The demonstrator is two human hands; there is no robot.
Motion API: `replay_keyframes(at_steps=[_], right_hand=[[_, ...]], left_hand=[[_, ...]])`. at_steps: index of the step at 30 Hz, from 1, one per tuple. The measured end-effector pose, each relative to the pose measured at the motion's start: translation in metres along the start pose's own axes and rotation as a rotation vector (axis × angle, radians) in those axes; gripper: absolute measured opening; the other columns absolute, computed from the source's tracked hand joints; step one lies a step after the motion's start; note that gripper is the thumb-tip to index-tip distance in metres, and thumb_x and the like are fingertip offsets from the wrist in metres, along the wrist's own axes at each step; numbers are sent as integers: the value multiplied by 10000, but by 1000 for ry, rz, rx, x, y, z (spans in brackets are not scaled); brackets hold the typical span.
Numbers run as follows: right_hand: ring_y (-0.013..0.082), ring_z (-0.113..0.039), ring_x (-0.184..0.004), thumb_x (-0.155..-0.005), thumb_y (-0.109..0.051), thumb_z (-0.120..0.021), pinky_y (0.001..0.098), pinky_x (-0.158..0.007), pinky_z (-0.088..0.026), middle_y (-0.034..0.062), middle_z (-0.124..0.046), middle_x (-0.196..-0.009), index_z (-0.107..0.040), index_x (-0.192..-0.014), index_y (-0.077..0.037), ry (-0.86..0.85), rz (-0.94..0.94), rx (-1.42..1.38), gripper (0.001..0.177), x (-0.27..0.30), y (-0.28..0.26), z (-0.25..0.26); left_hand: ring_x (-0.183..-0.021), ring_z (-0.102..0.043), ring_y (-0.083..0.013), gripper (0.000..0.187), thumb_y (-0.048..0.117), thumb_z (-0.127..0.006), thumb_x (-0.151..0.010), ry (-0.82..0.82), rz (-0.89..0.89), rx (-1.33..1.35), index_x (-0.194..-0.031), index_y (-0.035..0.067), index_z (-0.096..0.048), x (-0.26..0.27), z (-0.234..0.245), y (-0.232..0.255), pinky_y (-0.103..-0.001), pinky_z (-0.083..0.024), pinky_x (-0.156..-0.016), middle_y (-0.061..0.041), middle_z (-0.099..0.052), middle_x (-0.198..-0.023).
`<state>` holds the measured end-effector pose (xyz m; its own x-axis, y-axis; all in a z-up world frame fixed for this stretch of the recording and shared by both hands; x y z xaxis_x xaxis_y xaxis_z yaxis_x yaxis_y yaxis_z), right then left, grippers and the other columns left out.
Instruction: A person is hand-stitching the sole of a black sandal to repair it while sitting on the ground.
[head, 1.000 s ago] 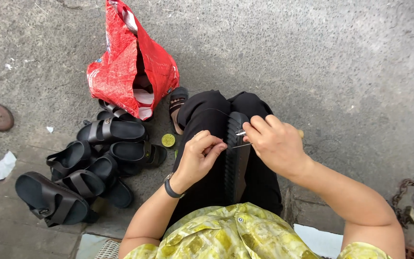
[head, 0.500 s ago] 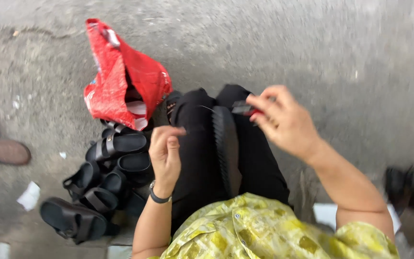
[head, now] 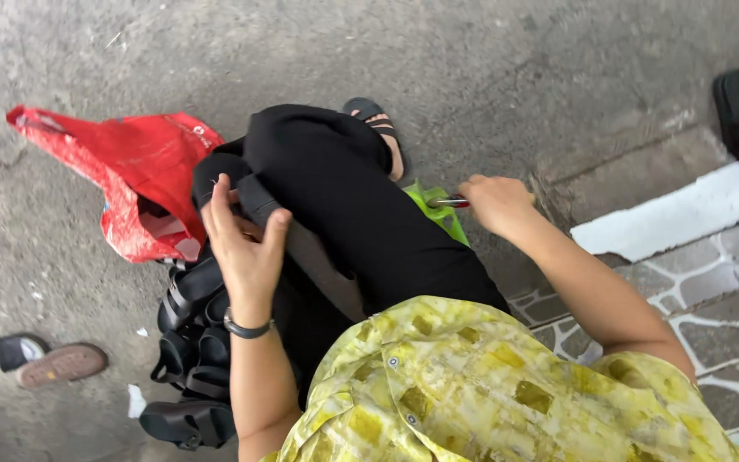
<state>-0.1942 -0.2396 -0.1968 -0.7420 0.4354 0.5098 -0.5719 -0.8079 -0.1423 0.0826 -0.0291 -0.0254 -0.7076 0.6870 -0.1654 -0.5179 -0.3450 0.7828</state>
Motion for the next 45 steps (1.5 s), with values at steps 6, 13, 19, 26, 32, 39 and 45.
replay_keyframes(at_steps=[6, 13, 19, 26, 32, 39, 45], right_hand=[[233, -690, -687, -789, -161, -646, 315, -582, -538, 15, -616, -735, -660, -819, -169, 226, 62, 32, 34, -6, -5, -28], [250, -682, -641, -794, -37, -623, 301, -580, -538, 88, -649, -744, -702, -855, -40, 155, 140, -47, 100, -16, -20, -27], [280, -692, -687, -815, 4, -578, 332, -595, -554, 167, -670, -834, -698, -907, 6, 41, 133, -95, 151, -21, -21, -37], [313, -693, -722, -802, 4, -609, 377, -620, -567, 196, -667, -849, -693, -930, 35, -13, 101, -89, 157, -37, -24, -51], [351, -686, -737, -781, -45, -666, 427, -663, -573, 213, -672, -804, -698, -905, 51, -9, 79, -192, 160, -52, -8, -81], [366, -621, -1110, -812, -312, -709, 485, -895, -509, 198, -631, -1190, -573, -1303, -79, -8, -91, -167, 560, -17, -1, 38], [205, -679, -594, -902, -42, -637, 274, -467, -514, 169, -689, -943, -623, -1164, -2, 452, 362, -1051, 265, 35, -75, 156]], left_hand=[[-695, -594, -264, 699, 279, -746, -893, -51, 84, -43, -1438, 25, -390, -9, -6, -3, -317, -487, -551, -213, -438, -1267], [-716, -624, -271, 605, 249, -736, -899, -46, 105, 10, -1374, 4, -452, -10, -6, -11, -289, -507, -562, -179, -467, -1247], [-828, -642, -348, 576, 232, -728, -900, -32, 95, 67, -1346, -10, -454, -9, -6, -9, -346, -540, -644, -218, -453, -1249], [-904, -633, -390, 601, 229, -733, -893, -38, 132, 109, -1341, -23, -422, -7, -7, -14, -379, -556, -684, -236, -453, -1273], [-924, -622, -372, 603, 252, -768, -847, -48, 151, 173, -1304, 39, -436, -11, -16, -11, -394, -554, -683, -215, -510, -1233], [-807, -592, -156, 710, 158, -816, -754, 126, 238, 477, -1332, 152, -404, 11, 46, 40, -251, -552, -677, -90, -570, -1009], [-859, -523, -392, 421, 219, -775, -716, 487, -769, -103, -1048, 114, -538, 93, 71, 143, -469, -442, -688, -221, -577, -1105]])
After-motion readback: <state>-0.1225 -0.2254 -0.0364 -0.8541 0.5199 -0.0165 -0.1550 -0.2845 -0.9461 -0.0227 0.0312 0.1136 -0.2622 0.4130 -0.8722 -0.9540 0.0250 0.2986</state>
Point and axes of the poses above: each hand's wrist, its own x-axis away from the middle knuckle, its own z-axis out of the back of the hand, y = z × x, the point moved 10 cm from there along -x, towards the middle knuckle
